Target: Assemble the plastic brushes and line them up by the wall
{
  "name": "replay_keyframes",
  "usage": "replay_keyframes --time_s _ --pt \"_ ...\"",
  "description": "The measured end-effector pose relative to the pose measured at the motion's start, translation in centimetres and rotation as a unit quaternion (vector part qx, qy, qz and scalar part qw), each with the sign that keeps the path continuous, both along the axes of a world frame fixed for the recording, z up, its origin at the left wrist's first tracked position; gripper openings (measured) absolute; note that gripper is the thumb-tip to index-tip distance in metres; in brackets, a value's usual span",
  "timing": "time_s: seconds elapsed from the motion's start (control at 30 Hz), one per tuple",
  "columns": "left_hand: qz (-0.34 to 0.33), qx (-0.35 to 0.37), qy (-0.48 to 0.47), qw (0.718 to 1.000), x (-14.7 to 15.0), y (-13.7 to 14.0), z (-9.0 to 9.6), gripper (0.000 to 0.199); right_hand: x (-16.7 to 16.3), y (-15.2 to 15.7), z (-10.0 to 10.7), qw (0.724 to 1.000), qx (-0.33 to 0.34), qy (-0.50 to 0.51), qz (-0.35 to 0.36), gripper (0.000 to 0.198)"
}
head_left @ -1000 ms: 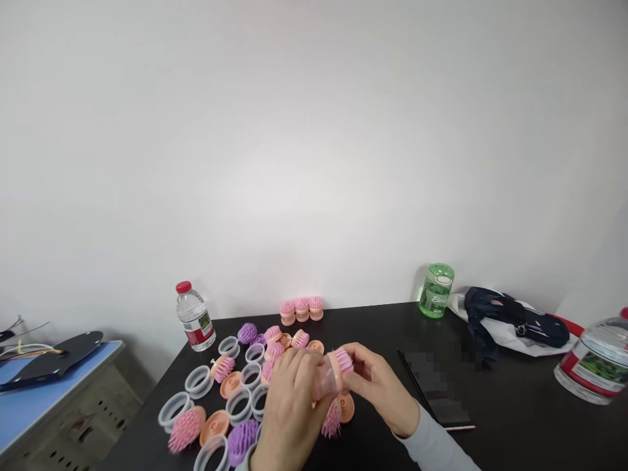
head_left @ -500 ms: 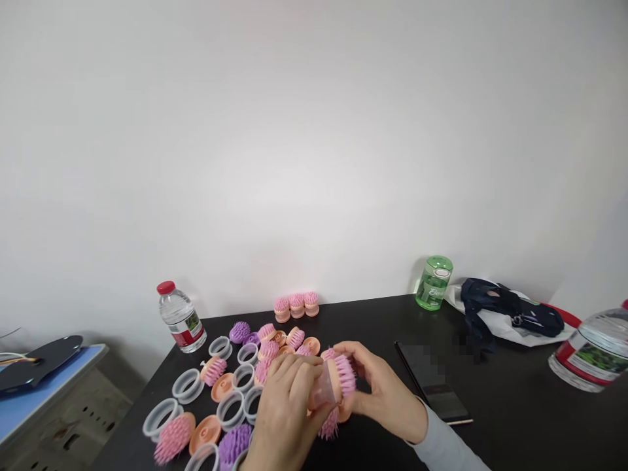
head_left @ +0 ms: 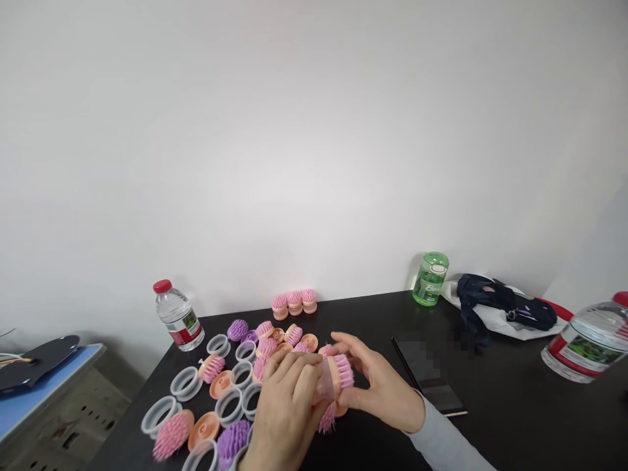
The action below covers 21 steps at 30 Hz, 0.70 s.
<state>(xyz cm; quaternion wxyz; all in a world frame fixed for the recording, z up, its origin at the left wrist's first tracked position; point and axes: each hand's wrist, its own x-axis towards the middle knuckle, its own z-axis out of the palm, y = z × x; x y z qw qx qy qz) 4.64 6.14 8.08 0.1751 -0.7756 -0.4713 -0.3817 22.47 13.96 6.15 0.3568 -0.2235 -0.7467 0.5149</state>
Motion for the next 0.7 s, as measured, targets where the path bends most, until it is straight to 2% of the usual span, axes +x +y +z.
replay_keyframes --time_s 0.07,0.2,0.3,0.4,0.43,0.53,0.63,0.7 --pt "-0.001 0.003 -0.005 1.000 0.1 0.1 0.0 0.015 -0.1 0.1 -0.2 1.000 -0.002 -0.004 0.009 0.052" --pt "-0.002 0.011 -0.001 1.000 0.2 0.2 -0.1 0.012 -0.1 0.3 -0.4 1.000 0.001 0.001 0.013 0.059" --pt "-0.001 0.011 0.012 1.000 0.2 0.3 -0.2 0.013 -0.1 0.2 -0.3 0.999 0.016 -0.040 -0.004 0.040" --pt "0.010 0.014 0.025 1.000 0.1 0.4 -0.3 0.017 -0.1 0.1 0.0 0.997 0.035 -0.059 -0.029 0.056" --pt "0.010 0.015 0.026 1.000 0.1 0.4 -0.3 0.016 0.0 0.1 0.2 0.997 0.037 -0.063 -0.027 0.055" --pt "0.008 0.010 0.020 1.000 0.2 0.4 -0.5 0.012 -0.1 0.0 0.5 0.994 0.044 -0.091 -0.036 0.036" --pt "0.002 -0.010 0.007 1.000 0.2 0.3 -0.6 0.021 -0.1 -0.2 0.8 0.988 0.088 -0.109 -0.070 0.041" --pt "0.004 -0.059 -0.011 0.998 0.2 0.0 -0.4 0.028 0.0 -0.5 1.0 0.982 0.154 -0.090 -0.057 0.043"
